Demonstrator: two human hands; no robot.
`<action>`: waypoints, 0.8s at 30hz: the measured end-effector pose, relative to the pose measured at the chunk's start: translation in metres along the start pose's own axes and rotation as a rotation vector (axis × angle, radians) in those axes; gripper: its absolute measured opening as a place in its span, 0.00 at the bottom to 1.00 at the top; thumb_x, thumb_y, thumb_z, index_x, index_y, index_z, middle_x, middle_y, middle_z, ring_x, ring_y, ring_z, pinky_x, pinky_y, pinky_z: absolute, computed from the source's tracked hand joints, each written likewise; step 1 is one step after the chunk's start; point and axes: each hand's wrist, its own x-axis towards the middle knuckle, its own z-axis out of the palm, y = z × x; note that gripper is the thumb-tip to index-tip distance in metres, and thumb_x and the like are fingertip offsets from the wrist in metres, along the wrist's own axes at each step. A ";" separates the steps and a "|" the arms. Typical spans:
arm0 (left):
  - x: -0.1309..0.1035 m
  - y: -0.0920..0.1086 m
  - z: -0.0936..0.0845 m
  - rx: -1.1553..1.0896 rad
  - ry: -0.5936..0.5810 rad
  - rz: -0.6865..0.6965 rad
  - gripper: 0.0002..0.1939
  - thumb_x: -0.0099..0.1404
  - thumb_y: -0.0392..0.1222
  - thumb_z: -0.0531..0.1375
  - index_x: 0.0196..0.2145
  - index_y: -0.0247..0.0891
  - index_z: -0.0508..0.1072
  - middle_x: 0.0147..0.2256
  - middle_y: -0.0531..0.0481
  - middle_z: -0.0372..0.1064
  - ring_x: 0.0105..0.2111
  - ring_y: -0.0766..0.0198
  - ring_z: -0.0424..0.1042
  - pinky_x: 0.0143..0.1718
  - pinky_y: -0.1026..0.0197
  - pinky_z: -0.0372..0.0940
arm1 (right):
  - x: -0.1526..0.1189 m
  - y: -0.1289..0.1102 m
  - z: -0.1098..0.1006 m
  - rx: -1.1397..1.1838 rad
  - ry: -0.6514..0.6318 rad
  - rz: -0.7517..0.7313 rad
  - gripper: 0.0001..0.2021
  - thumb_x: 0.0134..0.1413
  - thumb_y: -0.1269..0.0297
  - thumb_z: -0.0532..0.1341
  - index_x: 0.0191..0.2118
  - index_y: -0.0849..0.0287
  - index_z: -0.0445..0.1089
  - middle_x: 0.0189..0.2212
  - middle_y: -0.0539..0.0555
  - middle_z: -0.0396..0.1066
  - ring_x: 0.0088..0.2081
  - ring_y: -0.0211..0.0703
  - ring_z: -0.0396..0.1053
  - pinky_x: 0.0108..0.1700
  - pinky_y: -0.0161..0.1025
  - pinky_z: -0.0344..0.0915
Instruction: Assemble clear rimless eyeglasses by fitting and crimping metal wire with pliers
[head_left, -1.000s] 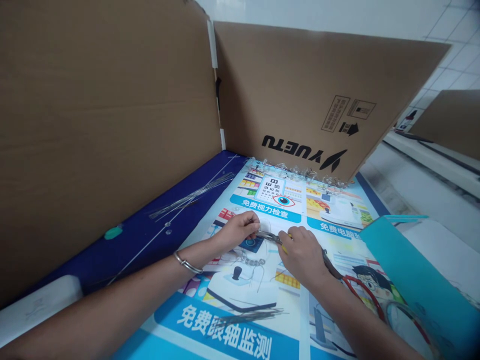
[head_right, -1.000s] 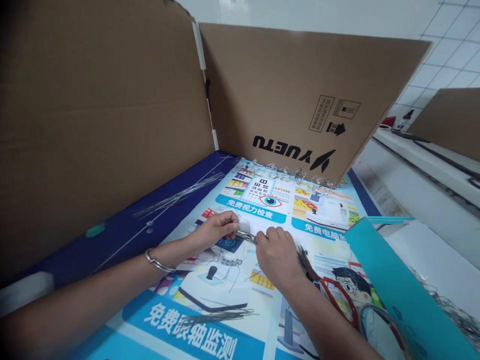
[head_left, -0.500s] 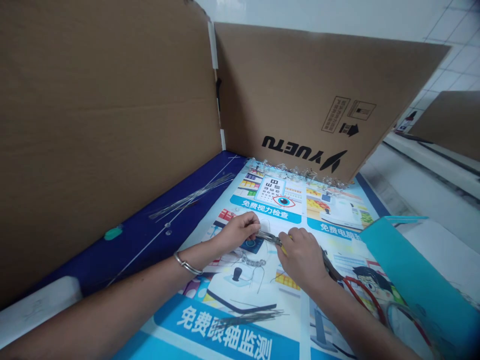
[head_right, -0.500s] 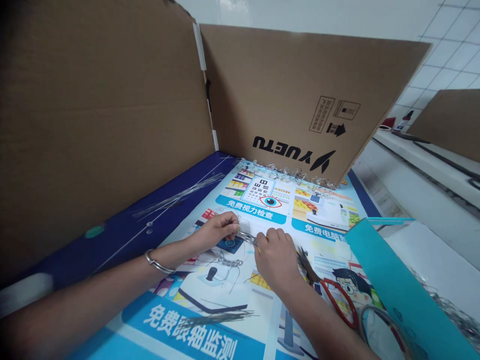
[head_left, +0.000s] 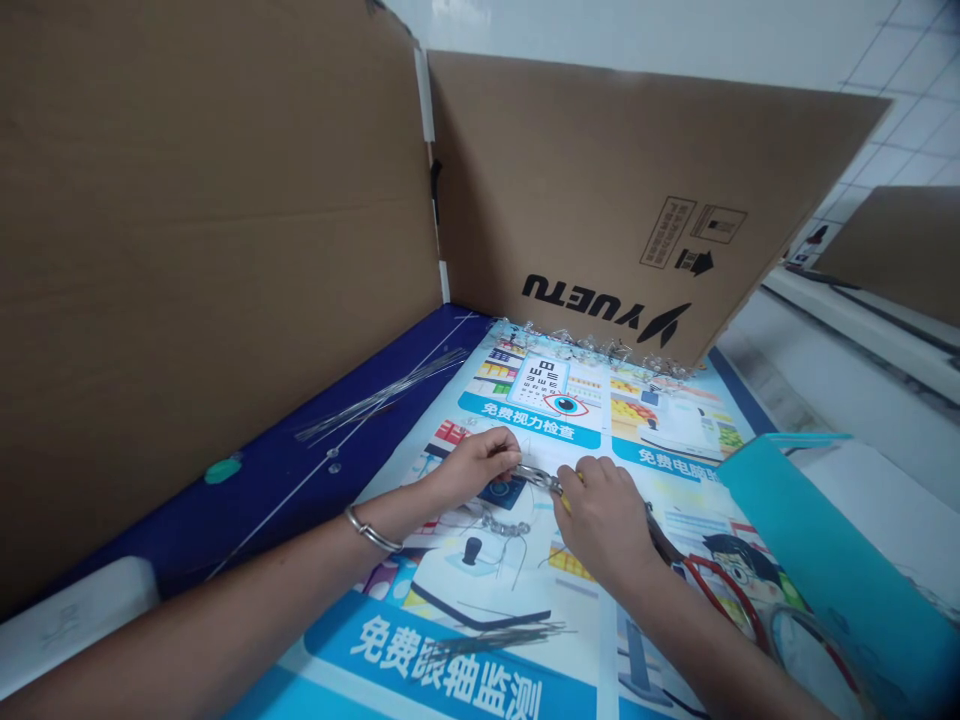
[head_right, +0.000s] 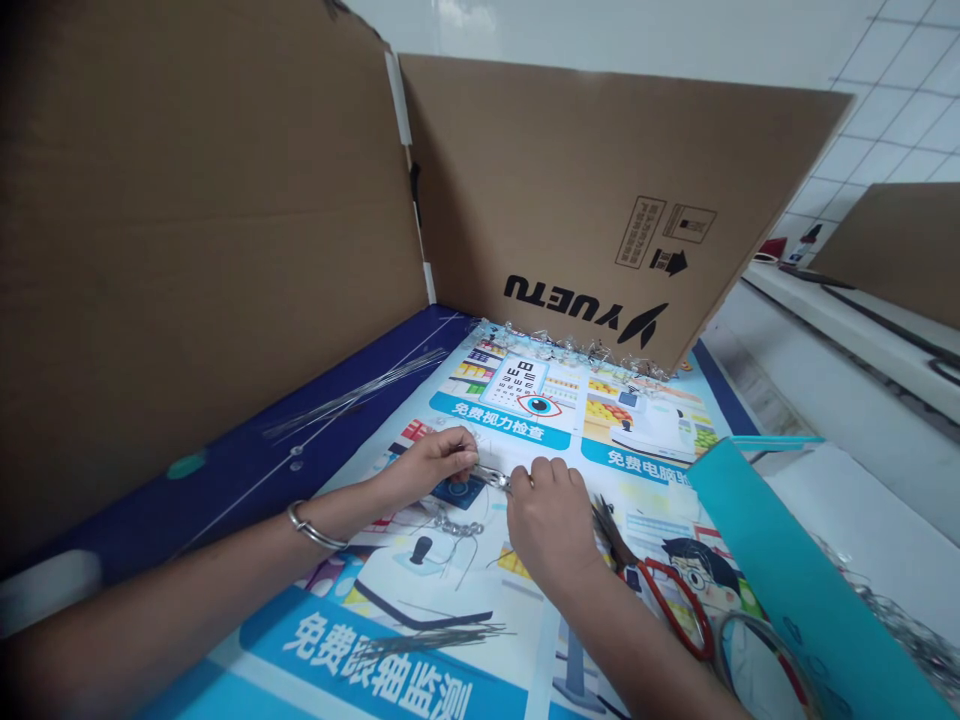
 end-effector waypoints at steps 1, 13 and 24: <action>0.000 0.000 0.000 0.005 -0.001 0.004 0.08 0.60 0.42 0.53 0.28 0.35 0.63 0.23 0.55 0.59 0.24 0.70 0.60 0.27 0.67 0.57 | 0.000 0.000 -0.001 -0.001 -0.001 0.001 0.08 0.55 0.62 0.52 0.36 0.57 0.66 0.31 0.56 0.62 0.36 0.46 0.55 0.37 0.41 0.47; 0.001 0.002 -0.004 0.187 -0.041 0.009 0.07 0.62 0.42 0.50 0.30 0.36 0.62 0.26 0.53 0.64 0.26 0.68 0.62 0.28 0.66 0.58 | 0.000 0.000 -0.001 0.008 0.003 -0.007 0.09 0.55 0.62 0.53 0.36 0.58 0.67 0.31 0.56 0.63 0.37 0.46 0.56 0.38 0.41 0.47; 0.006 0.004 -0.013 0.495 -0.038 0.210 0.07 0.60 0.36 0.51 0.26 0.36 0.63 0.28 0.52 0.60 0.31 0.66 0.60 0.35 0.63 0.56 | -0.001 0.002 0.006 0.035 0.007 -0.022 0.08 0.54 0.62 0.53 0.35 0.58 0.67 0.30 0.56 0.63 0.36 0.45 0.56 0.36 0.40 0.47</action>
